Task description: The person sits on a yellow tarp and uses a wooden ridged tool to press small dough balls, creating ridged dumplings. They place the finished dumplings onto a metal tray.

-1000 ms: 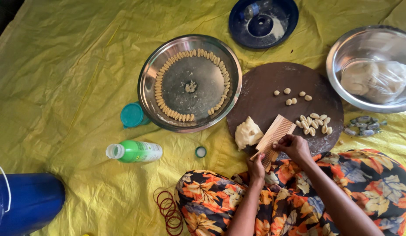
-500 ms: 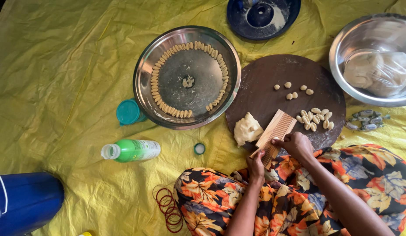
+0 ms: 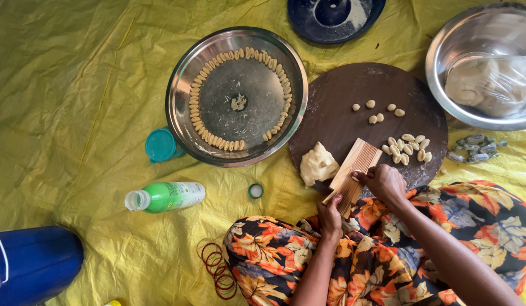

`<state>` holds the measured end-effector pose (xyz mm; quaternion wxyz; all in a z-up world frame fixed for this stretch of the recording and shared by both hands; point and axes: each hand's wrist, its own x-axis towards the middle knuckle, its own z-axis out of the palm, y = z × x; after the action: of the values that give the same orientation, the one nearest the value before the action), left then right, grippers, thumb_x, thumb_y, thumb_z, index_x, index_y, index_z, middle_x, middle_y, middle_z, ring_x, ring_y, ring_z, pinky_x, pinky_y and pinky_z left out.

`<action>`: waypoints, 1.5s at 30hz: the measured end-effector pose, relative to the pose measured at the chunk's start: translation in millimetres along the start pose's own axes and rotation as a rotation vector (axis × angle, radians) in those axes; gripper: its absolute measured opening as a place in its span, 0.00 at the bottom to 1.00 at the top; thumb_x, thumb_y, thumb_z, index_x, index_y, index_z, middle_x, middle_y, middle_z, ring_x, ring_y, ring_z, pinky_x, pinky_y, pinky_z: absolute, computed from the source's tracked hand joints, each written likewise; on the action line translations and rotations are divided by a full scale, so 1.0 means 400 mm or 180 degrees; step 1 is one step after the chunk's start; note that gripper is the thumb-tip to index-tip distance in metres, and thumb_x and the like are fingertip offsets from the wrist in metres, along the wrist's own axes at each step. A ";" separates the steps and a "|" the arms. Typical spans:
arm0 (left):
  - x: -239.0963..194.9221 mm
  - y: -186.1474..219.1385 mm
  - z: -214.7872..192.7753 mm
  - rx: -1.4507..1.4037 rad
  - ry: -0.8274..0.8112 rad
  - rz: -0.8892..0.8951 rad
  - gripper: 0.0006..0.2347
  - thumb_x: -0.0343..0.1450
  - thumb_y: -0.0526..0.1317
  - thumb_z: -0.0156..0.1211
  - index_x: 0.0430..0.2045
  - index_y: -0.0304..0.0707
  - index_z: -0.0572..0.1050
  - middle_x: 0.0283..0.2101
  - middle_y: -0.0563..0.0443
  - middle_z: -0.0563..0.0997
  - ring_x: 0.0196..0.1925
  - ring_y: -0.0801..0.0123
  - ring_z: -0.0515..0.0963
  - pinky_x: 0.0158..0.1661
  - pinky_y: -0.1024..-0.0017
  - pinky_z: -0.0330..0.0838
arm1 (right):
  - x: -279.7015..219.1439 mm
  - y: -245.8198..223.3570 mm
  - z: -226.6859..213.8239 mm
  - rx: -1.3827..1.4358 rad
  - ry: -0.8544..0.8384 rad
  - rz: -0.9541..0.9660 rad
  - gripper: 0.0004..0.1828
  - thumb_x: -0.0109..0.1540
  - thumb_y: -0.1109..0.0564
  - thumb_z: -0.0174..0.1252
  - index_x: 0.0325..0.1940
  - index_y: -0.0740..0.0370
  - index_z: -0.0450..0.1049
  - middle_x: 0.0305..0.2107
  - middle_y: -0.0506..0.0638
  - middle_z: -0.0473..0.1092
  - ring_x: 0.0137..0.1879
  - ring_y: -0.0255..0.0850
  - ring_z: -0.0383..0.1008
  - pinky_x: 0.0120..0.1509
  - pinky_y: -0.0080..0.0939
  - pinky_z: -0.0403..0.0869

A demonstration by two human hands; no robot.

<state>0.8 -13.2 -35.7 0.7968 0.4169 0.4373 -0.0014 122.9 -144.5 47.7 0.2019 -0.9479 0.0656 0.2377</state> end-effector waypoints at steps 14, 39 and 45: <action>-0.020 0.022 0.004 -0.0016 -0.0038 -0.0034 0.17 0.67 0.38 0.62 0.45 0.24 0.69 0.47 0.39 0.78 0.50 0.61 0.79 0.55 0.67 0.72 | 0.072 0.020 0.021 -0.0250 -0.0032 0.0226 0.34 0.59 0.24 0.61 0.25 0.58 0.83 0.19 0.52 0.77 0.26 0.46 0.78 0.34 0.50 0.75; -0.017 0.034 -0.007 0.0015 -0.0216 0.0036 0.18 0.69 0.42 0.59 0.46 0.24 0.68 0.36 0.41 0.80 0.25 0.58 0.79 0.22 0.65 0.72 | 0.130 0.036 0.002 0.0295 0.0186 0.0399 0.30 0.53 0.30 0.72 0.21 0.57 0.74 0.21 0.48 0.76 0.29 0.42 0.74 0.36 0.52 0.72; 0.024 -0.006 -0.037 0.0078 -0.0300 0.0120 0.18 0.71 0.43 0.59 0.46 0.21 0.70 0.35 0.42 0.81 0.23 0.62 0.80 0.20 0.67 0.74 | 0.151 0.047 0.023 0.1577 -0.0108 0.0756 0.16 0.55 0.46 0.74 0.27 0.55 0.76 0.24 0.46 0.77 0.30 0.33 0.74 0.32 0.37 0.71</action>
<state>-4.4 -1.2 -48.0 0.8112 0.4343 0.3913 -0.0114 167.9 -159.5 5.0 0.3993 -0.8511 0.2290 0.2523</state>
